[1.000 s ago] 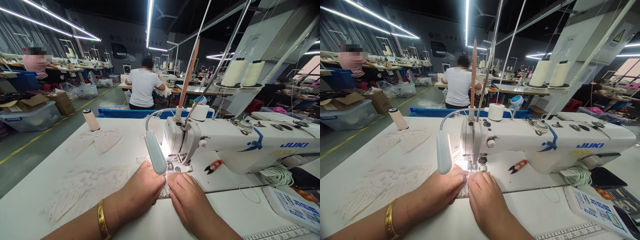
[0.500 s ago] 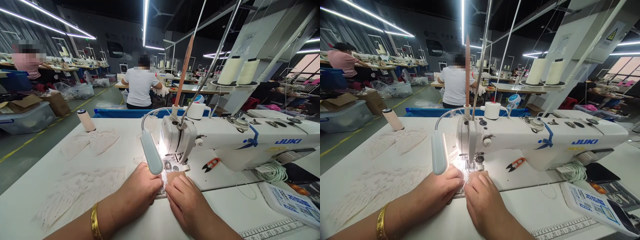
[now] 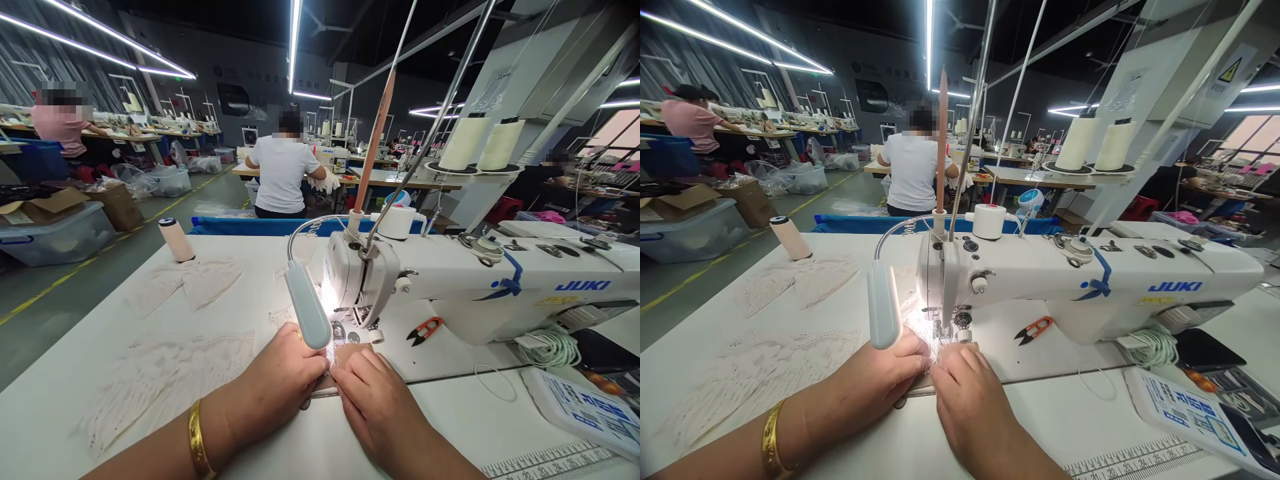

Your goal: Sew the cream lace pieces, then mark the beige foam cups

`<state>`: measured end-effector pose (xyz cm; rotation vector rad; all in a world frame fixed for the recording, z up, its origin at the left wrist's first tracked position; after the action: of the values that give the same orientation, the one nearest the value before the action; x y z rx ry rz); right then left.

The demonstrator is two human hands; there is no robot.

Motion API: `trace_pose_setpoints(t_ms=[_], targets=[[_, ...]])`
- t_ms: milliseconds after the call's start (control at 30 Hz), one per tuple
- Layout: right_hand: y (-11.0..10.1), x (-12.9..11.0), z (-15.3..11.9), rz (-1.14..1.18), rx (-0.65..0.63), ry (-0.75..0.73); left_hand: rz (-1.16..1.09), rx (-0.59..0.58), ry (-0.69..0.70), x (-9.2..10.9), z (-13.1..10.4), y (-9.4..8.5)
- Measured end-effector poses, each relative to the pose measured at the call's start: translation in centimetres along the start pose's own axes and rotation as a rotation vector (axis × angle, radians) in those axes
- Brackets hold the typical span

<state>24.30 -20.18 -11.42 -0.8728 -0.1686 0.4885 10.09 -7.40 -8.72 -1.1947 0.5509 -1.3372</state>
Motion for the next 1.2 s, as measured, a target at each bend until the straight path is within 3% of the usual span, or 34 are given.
trace_pose_setpoints(t_ms=[300,900,1200], targets=[[0.14,0.48,-0.32,0.025,-0.031,0.047,0.009,0.044,0.018,-0.09,0.78,-0.2],[-0.31,0.53,-0.25,0.082,-0.08,0.099,0.077,-0.012,0.023,-0.32,0.31,0.08],[0.26,0.59,-0.53,0.028,-0.055,0.043,0.01,-0.063,0.053,-0.24,0.14,-0.22]])
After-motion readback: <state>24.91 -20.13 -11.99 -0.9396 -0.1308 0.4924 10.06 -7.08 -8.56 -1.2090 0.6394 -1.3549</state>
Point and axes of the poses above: each hand's wrist, its own z-axis towards the middle knuckle, its own y-axis out of the palm, x = y × z, the point moved 2 cm from there along z, towards the middle knuckle, and after that the axes turned 14 degrees about -y, right-handed, at the moved point
